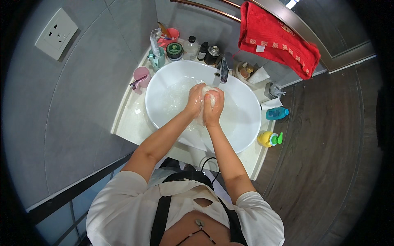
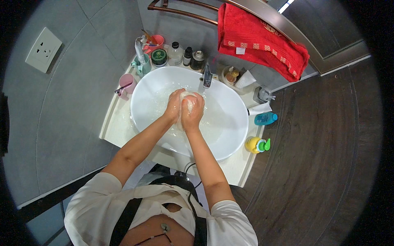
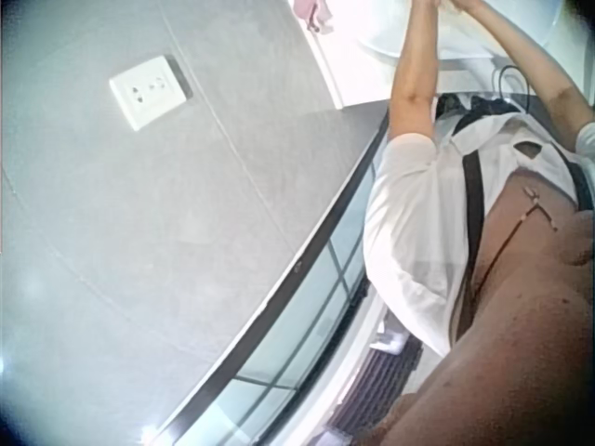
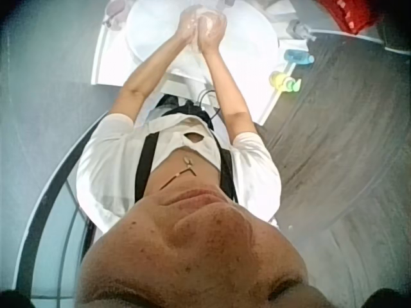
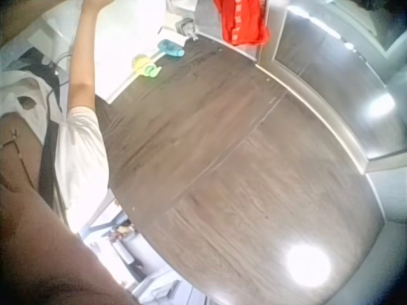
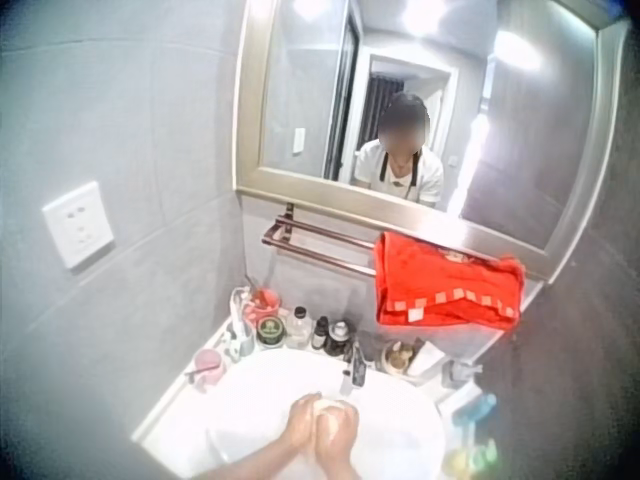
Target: The person washes a towel in a sink by rubbing and squeezing it in water, then wrings it out and holds the wet towel.
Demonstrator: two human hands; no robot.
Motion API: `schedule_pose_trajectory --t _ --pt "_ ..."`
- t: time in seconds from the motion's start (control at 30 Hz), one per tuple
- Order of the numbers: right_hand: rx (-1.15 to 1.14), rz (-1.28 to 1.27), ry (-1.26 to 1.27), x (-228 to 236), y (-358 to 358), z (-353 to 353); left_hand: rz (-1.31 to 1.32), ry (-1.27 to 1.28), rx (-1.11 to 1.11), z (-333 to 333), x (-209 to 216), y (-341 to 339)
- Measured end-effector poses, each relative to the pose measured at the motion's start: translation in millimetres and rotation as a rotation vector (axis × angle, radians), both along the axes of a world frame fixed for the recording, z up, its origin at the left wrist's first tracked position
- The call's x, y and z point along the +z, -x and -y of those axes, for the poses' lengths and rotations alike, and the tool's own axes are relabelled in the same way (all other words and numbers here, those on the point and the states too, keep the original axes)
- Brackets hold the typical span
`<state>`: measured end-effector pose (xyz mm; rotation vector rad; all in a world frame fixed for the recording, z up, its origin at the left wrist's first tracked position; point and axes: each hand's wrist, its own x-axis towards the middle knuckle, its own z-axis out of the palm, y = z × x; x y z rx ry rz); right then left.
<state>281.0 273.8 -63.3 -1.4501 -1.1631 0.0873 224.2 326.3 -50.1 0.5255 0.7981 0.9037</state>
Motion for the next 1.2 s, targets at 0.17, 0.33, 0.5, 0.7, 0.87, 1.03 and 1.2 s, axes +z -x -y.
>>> schedule_pose_trajectory --t 0.17,0.33,0.5,0.7,0.87,1.03,1.2 --pt "-0.007 -0.271 0.119 -6 -10 -2 -0.019 -0.127 -0.055 4 -26 2" --pt "0.02 -0.192 0.298 -35 -37 9 -0.248 -0.278 -0.21 16 -39 11" --pt "0.125 0.157 0.498 -37 -51 26 -0.242 -0.003 -0.037 6 -42 32" --pt "0.009 -0.045 0.466 -70 -94 44 -0.011 0.061 0.187 -1 -18 48" --pt "0.026 -0.625 0.696 -80 -100 63 -0.148 -0.023 0.048 27 -28 34" --pt "0.162 -1.18 0.784 -73 -77 62 -0.129 0.03 -0.198 54 -70 14" --pt "0.164 -1.228 0.739 -114 -91 63 -0.214 0.049 -0.487 65 -68 16"
